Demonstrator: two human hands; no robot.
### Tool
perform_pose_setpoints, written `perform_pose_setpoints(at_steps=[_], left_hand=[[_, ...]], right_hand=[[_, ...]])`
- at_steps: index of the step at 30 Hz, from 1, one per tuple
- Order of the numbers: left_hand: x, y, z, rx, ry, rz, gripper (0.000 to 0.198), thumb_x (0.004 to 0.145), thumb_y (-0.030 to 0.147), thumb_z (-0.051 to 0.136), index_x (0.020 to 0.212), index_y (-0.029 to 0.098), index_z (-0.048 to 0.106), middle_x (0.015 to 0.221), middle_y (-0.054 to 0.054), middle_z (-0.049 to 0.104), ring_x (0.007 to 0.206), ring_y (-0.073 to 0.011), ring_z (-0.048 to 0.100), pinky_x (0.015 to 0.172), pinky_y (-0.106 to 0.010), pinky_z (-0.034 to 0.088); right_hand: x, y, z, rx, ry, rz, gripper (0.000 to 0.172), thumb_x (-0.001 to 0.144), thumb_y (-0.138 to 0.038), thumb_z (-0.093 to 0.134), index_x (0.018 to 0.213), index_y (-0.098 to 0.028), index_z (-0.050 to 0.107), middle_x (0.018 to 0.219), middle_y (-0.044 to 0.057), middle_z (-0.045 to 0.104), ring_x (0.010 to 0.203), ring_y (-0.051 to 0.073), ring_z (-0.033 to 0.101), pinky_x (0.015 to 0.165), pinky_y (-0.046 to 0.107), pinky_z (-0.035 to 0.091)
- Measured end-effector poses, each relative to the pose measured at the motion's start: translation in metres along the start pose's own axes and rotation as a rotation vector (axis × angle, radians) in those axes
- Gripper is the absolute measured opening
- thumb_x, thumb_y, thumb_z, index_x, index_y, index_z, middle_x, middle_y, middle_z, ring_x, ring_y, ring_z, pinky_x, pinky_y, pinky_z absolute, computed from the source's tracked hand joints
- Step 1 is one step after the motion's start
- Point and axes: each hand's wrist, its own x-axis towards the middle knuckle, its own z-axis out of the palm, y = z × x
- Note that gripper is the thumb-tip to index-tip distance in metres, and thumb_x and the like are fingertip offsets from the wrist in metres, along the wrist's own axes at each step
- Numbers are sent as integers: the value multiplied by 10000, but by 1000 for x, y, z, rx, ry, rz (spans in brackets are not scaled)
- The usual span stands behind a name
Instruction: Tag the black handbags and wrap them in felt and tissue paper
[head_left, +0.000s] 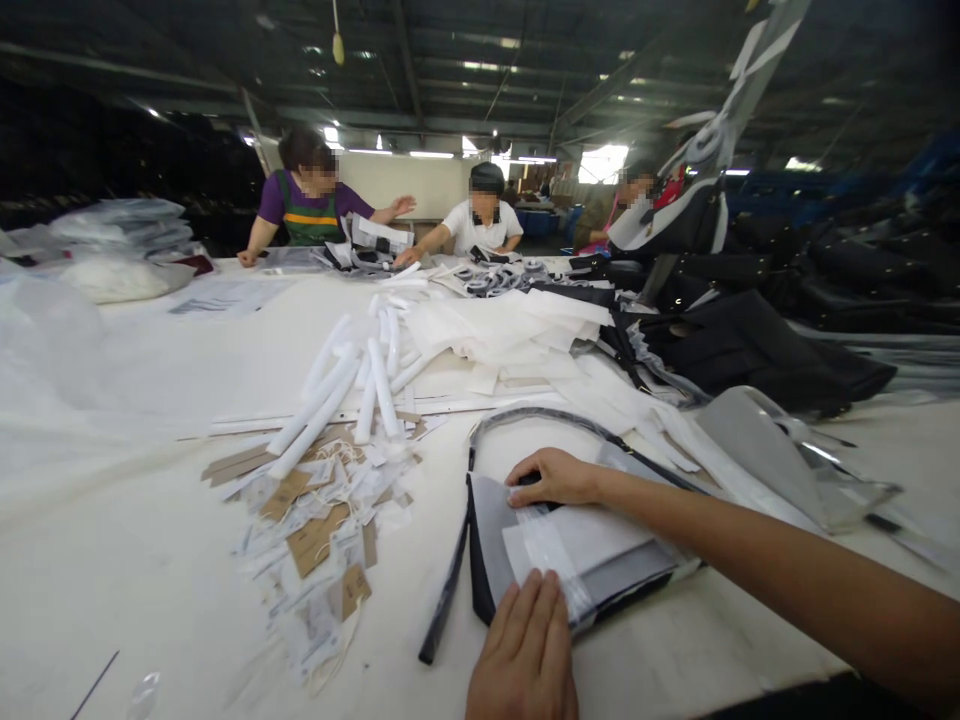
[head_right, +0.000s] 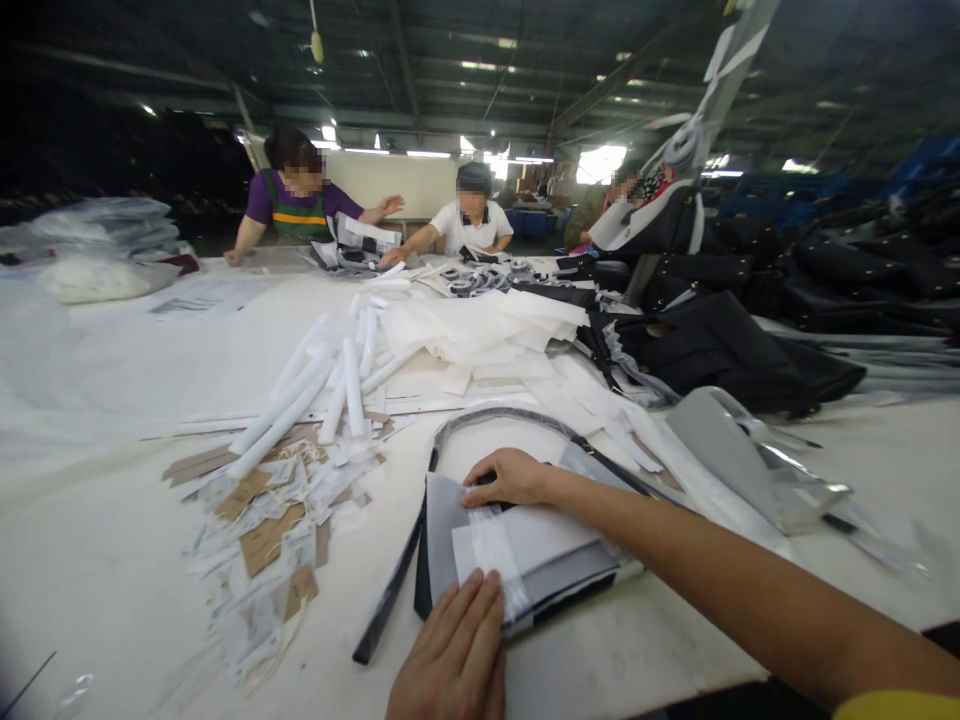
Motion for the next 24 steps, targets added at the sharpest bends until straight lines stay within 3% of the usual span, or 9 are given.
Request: perform_pose_setpoints(at_steps=[3,5,7,10,12,14,17,21,24], left_hand=[[1,1,-7,6,-71,22,418,843,89,424,1165,94,691,1275,-56,689,1222,-200,607,1143,-306,387],[3,1,-11,6,-112,27,431,850,88,416,1191,96,678,1304,-49,671,1228,-204,604,1095,-307,449],[4,1,-14,6,-130,20,431,853,93,416,1198,98,674,1315,-50,664,1224,-210,607,1052,-311,495],[7,3,-17,-7,-129,1,414,862,113,440,1205,111,671,1303,-43,670,1206,-214,619,1035,-323,515],[8,5,-19,-25,-123,-14,410,857,120,462,1210,123,669,1297,-28,675,1195,-210,626,1041,-325,515],[10,6,-21,-34,-116,-26,409,839,122,477,1197,127,674,1290,-21,679,1184,-212,634,1027,-329,529],[12,6,-22,-21,-111,-17,416,810,122,479,1176,123,678,1276,-29,686,1164,-217,649,981,-336,565],[11,4,-19,7,-120,27,424,818,117,474,1196,118,665,1264,-49,693,1170,-220,650,988,-338,564],[9,1,-20,-9,-113,68,393,857,132,483,1214,121,649,1257,-63,696,1179,-226,648,999,-346,555]], right_hand=[[2,-3,4,-27,112,12,588,963,-584,378,971,-172,796,944,67,770,924,252,686,848,317,477],[-3,-8,1,-45,126,-18,591,981,-561,336,1059,-176,778,1035,84,766,1013,268,681,910,340,476],[-16,-13,-4,-55,95,-84,579,916,-606,477,1300,-216,665,1268,78,691,1189,279,611,1019,353,432],[-43,-18,-6,-118,-3,-192,933,748,-639,703,1534,-264,368,1553,88,419,1419,321,378,1188,468,212],[-56,-18,-2,-189,-20,-200,1017,720,-626,743,1558,-250,307,1581,121,361,1449,352,312,1197,557,105],[-61,-16,5,-234,27,-179,987,739,-612,740,1550,-228,328,1549,149,411,1427,361,348,1185,581,123],[-54,-9,17,-224,147,-195,873,731,-570,777,1474,-228,471,1426,134,567,1319,351,489,1135,534,284],[-39,-6,23,-189,351,-223,381,919,-407,611,1241,-219,690,1219,82,717,1143,276,640,1029,421,441],[-46,-12,18,-184,470,-213,318,981,-281,473,1135,-192,736,1135,87,750,1074,250,676,982,389,490]])
